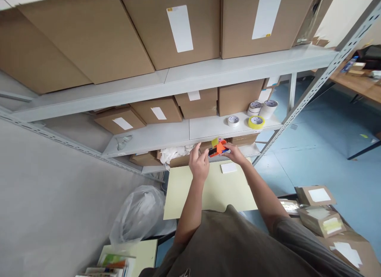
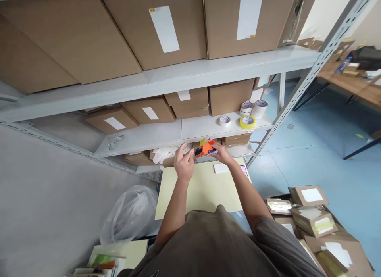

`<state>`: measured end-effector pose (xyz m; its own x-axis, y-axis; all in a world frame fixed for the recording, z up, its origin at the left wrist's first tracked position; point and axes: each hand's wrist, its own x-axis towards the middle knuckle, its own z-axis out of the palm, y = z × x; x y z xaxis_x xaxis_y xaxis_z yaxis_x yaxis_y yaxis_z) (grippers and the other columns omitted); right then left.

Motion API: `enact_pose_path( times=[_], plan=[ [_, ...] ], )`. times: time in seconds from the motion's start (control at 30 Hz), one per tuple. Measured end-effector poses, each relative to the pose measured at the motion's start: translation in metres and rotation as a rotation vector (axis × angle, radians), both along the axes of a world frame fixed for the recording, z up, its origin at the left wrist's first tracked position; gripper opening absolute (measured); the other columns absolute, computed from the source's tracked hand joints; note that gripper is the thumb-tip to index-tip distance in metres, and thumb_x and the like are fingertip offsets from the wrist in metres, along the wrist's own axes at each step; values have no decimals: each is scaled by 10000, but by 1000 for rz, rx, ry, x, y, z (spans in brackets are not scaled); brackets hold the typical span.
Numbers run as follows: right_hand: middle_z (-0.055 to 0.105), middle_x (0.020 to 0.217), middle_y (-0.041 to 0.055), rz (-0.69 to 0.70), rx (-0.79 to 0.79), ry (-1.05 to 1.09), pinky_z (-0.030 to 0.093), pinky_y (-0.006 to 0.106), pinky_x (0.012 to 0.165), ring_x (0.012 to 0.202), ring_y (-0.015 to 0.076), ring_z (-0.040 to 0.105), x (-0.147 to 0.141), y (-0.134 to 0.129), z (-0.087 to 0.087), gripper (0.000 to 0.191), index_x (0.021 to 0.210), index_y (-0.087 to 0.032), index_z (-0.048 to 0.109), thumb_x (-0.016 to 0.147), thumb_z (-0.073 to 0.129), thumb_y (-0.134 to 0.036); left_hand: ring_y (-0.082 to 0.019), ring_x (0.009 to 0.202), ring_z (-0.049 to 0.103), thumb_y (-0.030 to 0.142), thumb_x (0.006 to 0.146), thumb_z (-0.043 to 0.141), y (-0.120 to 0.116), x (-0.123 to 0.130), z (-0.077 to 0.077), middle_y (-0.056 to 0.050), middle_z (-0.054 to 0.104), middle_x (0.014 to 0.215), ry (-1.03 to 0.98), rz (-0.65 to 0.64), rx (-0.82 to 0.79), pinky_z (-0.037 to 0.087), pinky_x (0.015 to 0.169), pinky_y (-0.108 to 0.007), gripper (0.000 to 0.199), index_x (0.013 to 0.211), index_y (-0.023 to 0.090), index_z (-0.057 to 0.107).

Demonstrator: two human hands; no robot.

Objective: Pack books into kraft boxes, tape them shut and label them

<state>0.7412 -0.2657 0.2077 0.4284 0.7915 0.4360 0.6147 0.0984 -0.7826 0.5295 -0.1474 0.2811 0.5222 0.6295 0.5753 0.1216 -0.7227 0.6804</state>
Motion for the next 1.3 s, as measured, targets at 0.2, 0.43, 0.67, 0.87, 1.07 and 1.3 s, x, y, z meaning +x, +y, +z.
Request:
enact_pose_path(
  times=[0.2, 0.43, 0.67, 0.87, 1.07, 1.3],
  plan=[
    [767, 1125, 128, -26, 6, -2, 570, 468, 966, 1038, 319, 697, 14, -5, 2, 453, 1124, -228, 778, 878, 813, -607, -357, 1411, 590, 510, 1037, 620, -7, 1, 1, -88, 519, 1648, 31, -91, -34, 497, 1189, -578, 350, 1267, 314, 797],
    [751, 1205, 149, -125, -31, -129, 548, 506, 1052, 1158, 352, 681, 43, 2, -6, 370, 1227, -229, 761, 935, 759, -457, -336, 1478, 543, 512, 1026, 639, -5, -1, 2, -134, 524, 1638, 10, -78, -53, 585, 1097, -474, 641, 1610, 275, 520],
    [727, 1294, 214, -281, -250, -305, 487, 547, 1101, 1230, 401, 646, 77, 63, 2, 463, 1384, -157, 659, 953, 719, -314, -295, 1271, 666, 463, 1059, 574, 12, -11, -2, -170, 608, 1519, -45, -10, -106, 626, 928, -405, 547, 1566, 259, 554],
    [754, 1221, 239, -351, -506, -360, 436, 507, 1108, 1188, 376, 659, 95, 126, 8, 515, 1411, -112, 601, 920, 726, -206, -262, 1179, 691, 441, 1050, 579, 24, -27, -13, -155, 640, 1461, 4, 55, -129, 620, 889, -371, 512, 1532, 266, 580],
    [742, 1268, 245, -343, -550, -425, 322, 591, 1199, 1273, 396, 606, 95, 144, -7, 484, 1366, -131, 627, 893, 711, -192, -277, 1268, 665, 384, 1039, 584, 28, -38, -17, -134, 639, 1468, 58, 48, -137, 620, 911, -380, 496, 1528, 301, 587],
    [636, 1454, 245, -371, -333, -387, 409, 596, 1142, 1341, 439, 526, 68, 125, 0, 627, 1494, -142, 599, 879, 683, -233, -283, 1342, 634, 338, 1027, 586, 30, -52, -24, -131, 641, 1481, 94, 57, -155, 606, 984, -411, 455, 1476, 282, 630]
  ],
)
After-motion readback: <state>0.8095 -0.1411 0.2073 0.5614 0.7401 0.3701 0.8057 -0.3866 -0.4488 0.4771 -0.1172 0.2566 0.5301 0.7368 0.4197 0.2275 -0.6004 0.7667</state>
